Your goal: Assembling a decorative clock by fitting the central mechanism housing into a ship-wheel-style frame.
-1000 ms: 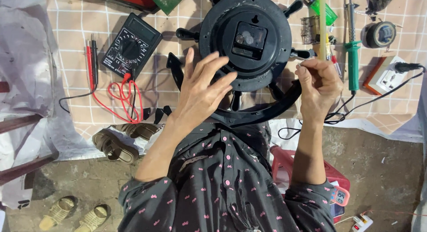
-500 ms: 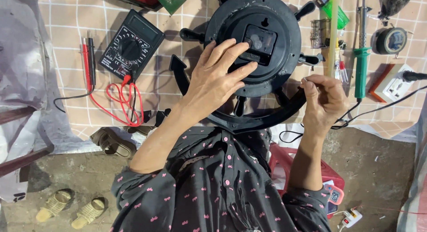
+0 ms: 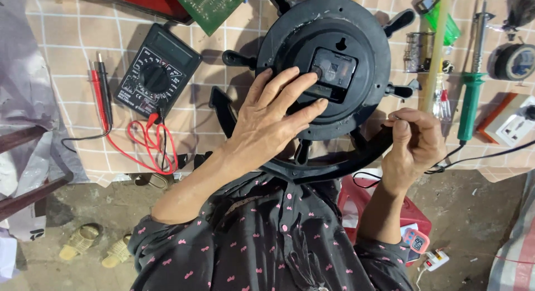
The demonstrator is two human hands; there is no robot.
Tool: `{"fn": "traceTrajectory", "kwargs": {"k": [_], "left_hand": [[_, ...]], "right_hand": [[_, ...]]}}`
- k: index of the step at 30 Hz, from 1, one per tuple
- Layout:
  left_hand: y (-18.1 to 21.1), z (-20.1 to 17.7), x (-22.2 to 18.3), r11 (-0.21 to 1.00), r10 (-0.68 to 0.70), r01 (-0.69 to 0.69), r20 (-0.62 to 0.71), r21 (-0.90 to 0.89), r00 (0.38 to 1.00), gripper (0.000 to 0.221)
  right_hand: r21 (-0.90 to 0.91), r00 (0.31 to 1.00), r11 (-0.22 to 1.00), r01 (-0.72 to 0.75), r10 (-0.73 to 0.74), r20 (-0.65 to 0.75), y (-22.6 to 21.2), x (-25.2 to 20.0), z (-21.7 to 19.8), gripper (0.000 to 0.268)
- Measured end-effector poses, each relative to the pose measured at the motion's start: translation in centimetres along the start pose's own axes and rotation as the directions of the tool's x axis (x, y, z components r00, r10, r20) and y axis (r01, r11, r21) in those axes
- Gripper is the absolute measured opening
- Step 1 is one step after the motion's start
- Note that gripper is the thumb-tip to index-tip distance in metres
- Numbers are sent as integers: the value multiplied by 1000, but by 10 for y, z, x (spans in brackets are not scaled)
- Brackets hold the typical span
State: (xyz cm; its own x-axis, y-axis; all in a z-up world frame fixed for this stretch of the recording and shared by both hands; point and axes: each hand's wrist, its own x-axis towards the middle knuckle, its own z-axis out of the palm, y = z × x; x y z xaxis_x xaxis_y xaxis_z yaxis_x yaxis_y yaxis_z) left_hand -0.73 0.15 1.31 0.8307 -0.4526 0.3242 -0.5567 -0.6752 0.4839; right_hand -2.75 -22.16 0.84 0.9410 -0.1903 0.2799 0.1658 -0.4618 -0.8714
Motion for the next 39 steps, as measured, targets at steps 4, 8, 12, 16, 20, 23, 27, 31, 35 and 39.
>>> {"fn": "traceTrajectory", "kwargs": {"k": [4,8,12,16,20,23,27,31,35,39], "left_hand": [[-1,-2,0,999,-15,16,23,-50,1000,33],[-2,-2,-1,997,-24,29,72,-65,997,49],[-2,-4,0,997,-34,41,107,-68,994,51],[-2,-3,1,997,-33,41,125,-61,992,51],[-2,-4,3,996,-42,52,144,-68,989,50],[-1,-5,5,996,-44,55,143,-69,989,49],[-1,-5,5,997,-43,52,130,-64,991,48],[-1,-4,4,998,-23,28,100,-55,995,46],[1,-5,3,998,-15,20,95,-57,995,49],[4,-6,2,999,5,-2,78,-39,997,50]], "right_hand": [[-63,997,995,75,-74,21,15,-2,5,23],[-177,980,964,199,-195,40,14,-4,11,10],[-192,954,936,295,-299,10,11,0,18,13],[-181,963,950,256,-267,-37,13,-1,21,13],[-211,955,941,264,-286,-82,17,-2,21,14],[-164,953,949,268,-287,-100,25,-4,19,15],[-115,963,963,245,-255,-87,22,-2,19,13],[-56,978,980,190,-194,-78,18,-4,20,13],[-17,979,981,192,-193,-73,12,-3,20,15],[-10,985,986,169,-169,-43,10,-3,18,13]]}}
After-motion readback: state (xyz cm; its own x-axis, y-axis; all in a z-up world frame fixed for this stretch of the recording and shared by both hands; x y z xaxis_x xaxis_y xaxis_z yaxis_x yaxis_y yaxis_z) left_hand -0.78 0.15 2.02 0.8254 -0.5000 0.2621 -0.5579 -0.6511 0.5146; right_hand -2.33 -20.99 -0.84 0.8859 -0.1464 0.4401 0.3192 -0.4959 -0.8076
